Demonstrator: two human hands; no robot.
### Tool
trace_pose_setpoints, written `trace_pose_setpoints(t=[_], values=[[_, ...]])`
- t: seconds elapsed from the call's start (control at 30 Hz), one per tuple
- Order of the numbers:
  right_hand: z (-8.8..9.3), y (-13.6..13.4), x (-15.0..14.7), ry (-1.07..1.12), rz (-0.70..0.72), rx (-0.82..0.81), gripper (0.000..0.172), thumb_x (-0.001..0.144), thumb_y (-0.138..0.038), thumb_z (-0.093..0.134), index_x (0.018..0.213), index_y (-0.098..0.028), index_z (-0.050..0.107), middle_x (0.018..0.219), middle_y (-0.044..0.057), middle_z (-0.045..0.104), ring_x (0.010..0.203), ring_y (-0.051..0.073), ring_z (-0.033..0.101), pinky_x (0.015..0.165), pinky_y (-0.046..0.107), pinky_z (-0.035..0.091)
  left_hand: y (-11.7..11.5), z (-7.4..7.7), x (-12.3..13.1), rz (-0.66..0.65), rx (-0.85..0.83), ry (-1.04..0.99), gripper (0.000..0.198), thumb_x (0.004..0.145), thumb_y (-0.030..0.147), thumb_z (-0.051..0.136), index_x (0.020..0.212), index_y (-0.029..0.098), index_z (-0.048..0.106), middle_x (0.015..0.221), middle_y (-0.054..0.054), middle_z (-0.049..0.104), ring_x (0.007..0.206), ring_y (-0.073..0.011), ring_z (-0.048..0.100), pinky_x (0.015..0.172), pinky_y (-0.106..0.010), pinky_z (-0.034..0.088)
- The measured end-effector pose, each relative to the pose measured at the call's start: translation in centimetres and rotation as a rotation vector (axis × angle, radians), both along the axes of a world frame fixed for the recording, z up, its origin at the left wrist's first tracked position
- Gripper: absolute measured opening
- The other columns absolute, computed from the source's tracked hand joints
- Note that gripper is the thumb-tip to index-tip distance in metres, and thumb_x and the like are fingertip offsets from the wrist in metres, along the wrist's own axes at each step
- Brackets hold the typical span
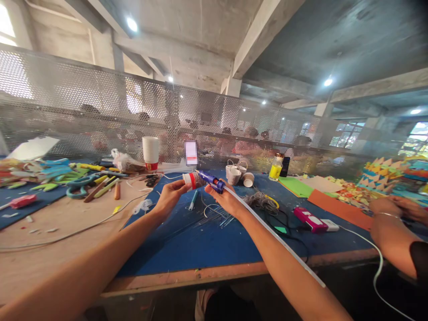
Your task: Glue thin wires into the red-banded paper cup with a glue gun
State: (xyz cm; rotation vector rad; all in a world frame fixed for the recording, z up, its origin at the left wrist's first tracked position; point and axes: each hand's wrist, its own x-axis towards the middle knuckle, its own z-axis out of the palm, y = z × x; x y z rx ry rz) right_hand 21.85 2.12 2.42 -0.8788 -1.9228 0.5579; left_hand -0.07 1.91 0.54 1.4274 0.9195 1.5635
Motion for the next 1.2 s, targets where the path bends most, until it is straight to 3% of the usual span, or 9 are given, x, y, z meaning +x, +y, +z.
trace_pose_setpoints(t=[0.23,0.63,0.93,1.2], values=[[-0.3,-0.6,-0.2,-0.054,-0.068,-0.009,0.045,0.084,-0.065,0.056,0.091,-0.021,0.06,0.07,-0.001,0.058,0.063,0.015,0.055,0.06,0.026,0.044,-0.5,0.5,0.4,0.007,0.008,-0.005,0.03,0.069,0.04,0.077,0.091,0.019,0.079,0.09,-0.007,0.077,0.089,-0.0257,0.066,0.086,-0.034,0.046],[-0.2,-0.8,-0.5,-0.037,-0.125,0.115,0.039,0.084,-0.06,0.058,0.08,-0.022,0.048,0.076,-0.002,0.052,0.07,0.015,0.051,0.07,0.027,0.042,-0.5,0.7,0.4,0.1,0.003,0.035,0.036,0.063,0.046,0.08,0.085,0.018,0.079,0.087,-0.006,0.076,0.092,-0.0291,0.064,0.086,-0.034,0.046],[-0.1,-1.1,-0.6,-0.073,-0.135,0.094,0.044,0.083,-0.065,0.056,0.08,-0.022,0.05,0.073,-0.003,0.053,0.067,0.014,0.049,0.066,0.026,0.04,-0.2,0.5,0.2,0.085,0.019,0.054,0.032,0.067,0.044,0.078,0.087,0.02,0.079,0.088,-0.005,0.076,0.089,-0.0261,0.065,0.088,-0.033,0.044],[-0.3,-0.9,-0.5,-0.153,-0.126,0.038,0.045,0.086,-0.064,0.053,0.09,-0.021,0.063,0.083,0.002,0.067,0.078,0.019,0.06,0.075,0.029,0.045,-0.2,0.4,0.2,0.112,0.032,0.09,0.034,0.067,0.046,0.077,0.088,0.02,0.08,0.091,-0.006,0.077,0.092,-0.029,0.065,0.088,-0.035,0.045]])
